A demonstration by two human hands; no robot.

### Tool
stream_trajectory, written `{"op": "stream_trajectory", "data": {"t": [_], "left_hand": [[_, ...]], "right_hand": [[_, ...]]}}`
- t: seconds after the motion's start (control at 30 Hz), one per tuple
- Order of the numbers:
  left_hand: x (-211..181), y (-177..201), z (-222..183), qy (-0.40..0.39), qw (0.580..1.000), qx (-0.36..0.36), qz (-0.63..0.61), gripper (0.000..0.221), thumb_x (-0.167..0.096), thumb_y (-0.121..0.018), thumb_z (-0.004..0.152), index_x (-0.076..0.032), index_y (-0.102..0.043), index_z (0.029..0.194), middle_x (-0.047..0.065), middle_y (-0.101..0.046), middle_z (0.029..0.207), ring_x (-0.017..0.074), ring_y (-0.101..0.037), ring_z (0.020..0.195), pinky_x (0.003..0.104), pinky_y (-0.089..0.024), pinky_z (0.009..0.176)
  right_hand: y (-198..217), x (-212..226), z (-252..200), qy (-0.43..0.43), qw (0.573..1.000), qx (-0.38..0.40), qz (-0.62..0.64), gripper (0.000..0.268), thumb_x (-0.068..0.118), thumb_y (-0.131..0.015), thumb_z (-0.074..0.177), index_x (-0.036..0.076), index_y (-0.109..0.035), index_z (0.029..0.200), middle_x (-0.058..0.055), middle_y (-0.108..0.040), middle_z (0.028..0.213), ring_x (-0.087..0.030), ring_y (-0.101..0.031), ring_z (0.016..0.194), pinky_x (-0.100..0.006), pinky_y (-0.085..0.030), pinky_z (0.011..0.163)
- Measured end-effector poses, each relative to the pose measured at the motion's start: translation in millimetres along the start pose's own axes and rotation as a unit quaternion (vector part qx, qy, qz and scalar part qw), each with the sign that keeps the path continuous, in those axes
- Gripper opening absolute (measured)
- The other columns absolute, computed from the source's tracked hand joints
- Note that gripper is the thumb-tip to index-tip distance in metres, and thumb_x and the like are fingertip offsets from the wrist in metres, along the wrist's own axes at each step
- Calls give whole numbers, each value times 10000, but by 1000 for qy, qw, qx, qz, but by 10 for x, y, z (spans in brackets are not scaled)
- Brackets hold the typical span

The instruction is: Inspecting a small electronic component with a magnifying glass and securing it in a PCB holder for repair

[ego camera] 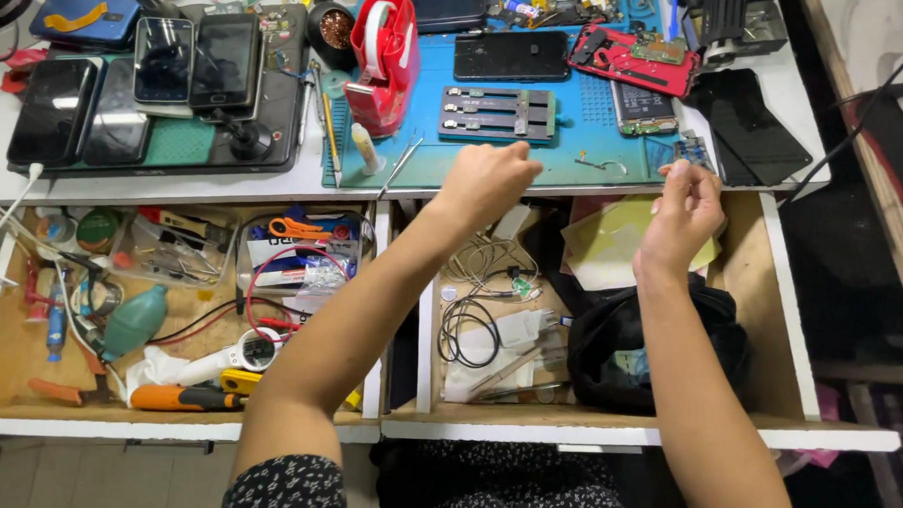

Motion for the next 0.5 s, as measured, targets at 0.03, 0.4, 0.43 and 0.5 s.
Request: {"op": "stream_trajectory", "data": {"t": [0.03, 0.4, 0.43, 0.5], "left_hand": [[-97, -20, 116, -1, 1000, -1, -2, 144, -81, -626, 833, -185, -722, 805, 44, -657, 786, 384, -732, 570, 496, -583, 514], [-161, -1102, 924, 53, 980, 183, -63, 92, -230, -812, 810, -166, -747, 805, 52, -725, 781, 375, -763, 728, 531, -621, 639], [-177, -1073, 925, 54, 980, 183, -62, 92, -230, -812, 810, -166, -747, 805, 52, -725, 781, 375, -763, 728, 531, -621, 639], [-275, -981, 950, 9, 986, 164, -31, 79, -188, -756, 850, -119, -740, 814, 76, -729, 775, 377, -765, 713, 545, -613, 632]], "right_hand": [[30, -71, 10, 1, 1000, -1, -2, 219, 212, -636, 1093, 63, -654, 933, -20, -551, 938, -42, -422, 628, -179, -410, 577], [184, -184, 84, -32, 997, -67, 25, 218, 232, -656, 1063, 79, -660, 908, 4, -566, 927, -28, -445, 644, -170, -391, 559], [172, -156, 76, -33, 997, -66, 25, 218, 232, -656, 1063, 79, -660, 908, 4, -566, 927, -28, -445, 644, -170, -391, 559], [142, -120, 59, -48, 996, -60, 34, 211, 229, -648, 1068, 75, -653, 924, 6, -567, 949, -31, -449, 715, -165, -394, 569]]}}
Point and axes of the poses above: each hand's wrist, its own z-axis towards the middle knuckle, its own y-axis out of the back of the hand, x = y × z, the point moved 8 cm from there along z, towards the middle knuckle
